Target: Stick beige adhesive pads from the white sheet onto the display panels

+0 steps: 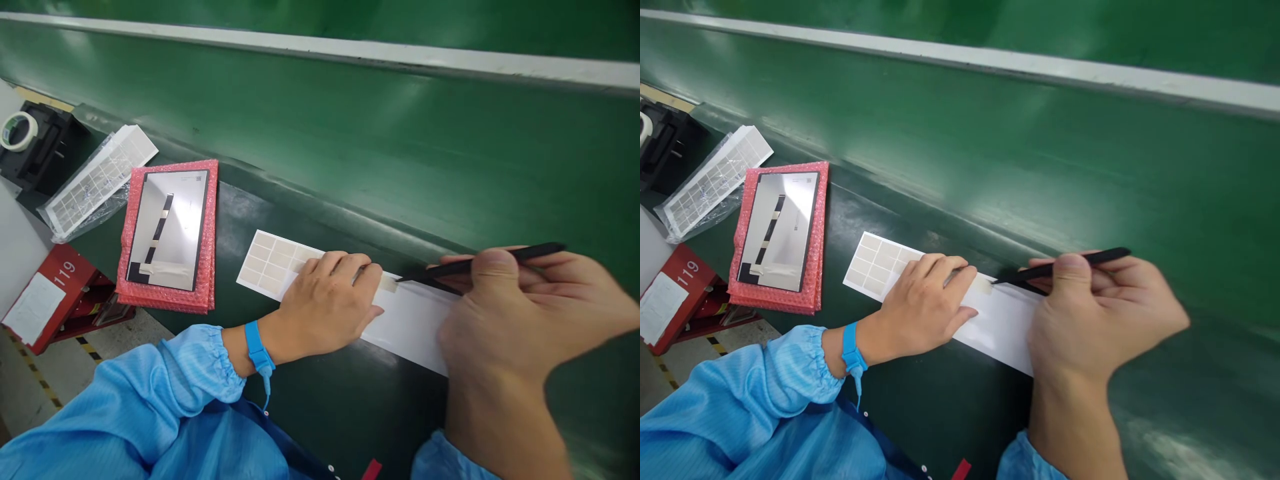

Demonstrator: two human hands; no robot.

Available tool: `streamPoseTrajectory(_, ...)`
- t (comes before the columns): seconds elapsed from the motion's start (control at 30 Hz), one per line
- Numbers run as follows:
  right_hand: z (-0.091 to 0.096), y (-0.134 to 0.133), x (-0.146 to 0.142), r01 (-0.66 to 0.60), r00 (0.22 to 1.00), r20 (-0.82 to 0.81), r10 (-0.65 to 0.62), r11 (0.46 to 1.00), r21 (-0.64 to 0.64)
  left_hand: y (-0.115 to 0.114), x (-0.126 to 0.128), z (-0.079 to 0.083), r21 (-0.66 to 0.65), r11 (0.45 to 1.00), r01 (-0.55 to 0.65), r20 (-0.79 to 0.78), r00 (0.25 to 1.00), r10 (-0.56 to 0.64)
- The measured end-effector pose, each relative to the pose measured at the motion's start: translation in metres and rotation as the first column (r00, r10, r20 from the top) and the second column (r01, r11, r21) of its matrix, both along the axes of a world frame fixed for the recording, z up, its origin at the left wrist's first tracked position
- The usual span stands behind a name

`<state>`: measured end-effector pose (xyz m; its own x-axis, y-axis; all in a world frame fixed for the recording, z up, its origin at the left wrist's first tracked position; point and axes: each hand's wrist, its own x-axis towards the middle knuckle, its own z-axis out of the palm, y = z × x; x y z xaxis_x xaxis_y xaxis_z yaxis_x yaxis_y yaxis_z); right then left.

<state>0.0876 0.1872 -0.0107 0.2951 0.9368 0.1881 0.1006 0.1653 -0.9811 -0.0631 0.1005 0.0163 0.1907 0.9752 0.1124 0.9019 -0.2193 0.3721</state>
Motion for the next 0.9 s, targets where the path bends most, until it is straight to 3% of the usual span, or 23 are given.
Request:
streamPoseTrajectory(0.37,0.002,-0.006,-0.006,-0.023,0.999,-0.037,0.025,0.998,0.065,0.000,-0.005,-0.003,-0.003,1.000,0.017,0.046,0.999,-0.017)
streamPoseTrajectory(0.5,0.003,-0.004,-0.004,-0.047,0.991,-0.125,0.052,0.998,0.043,0.001,-0.006,-0.006,0.006,1.000,0.008,0.063,0.998,-0.009)
streamPoseTrajectory(0.67,0.012,-0.005,0.002,0.010,0.954,-0.299,0.000,0.999,0.031,0.007,-0.015,-0.014,0.061,0.998,0.030,0.055,0.998,-0.033)
streamPoseTrajectory(0.73,0.018,-0.012,0.019,0.039,0.928,-0.371,-0.025,0.999,0.031,0.008,-0.022,-0.015,0.128,0.990,0.051,0.041,0.998,-0.056)
streamPoseTrajectory(0.8,0.022,-0.020,0.053,0.101,0.911,-0.403,-0.087,0.995,0.013,0.009,-0.029,-0.015,0.191,0.980,0.052,0.071,0.995,-0.067)
streamPoseTrajectory(0.87,0.026,-0.031,0.107,0.235,0.885,-0.398,-0.240,0.970,-0.063,0.012,-0.031,-0.012,0.246,0.967,0.059,0.107,0.990,-0.087)
streamPoseTrajectory(0.9,0.029,-0.037,0.139,0.350,0.837,-0.393,-0.381,0.925,-0.151,0.012,-0.028,-0.009,0.269,0.961,0.068,0.119,0.988,-0.103)
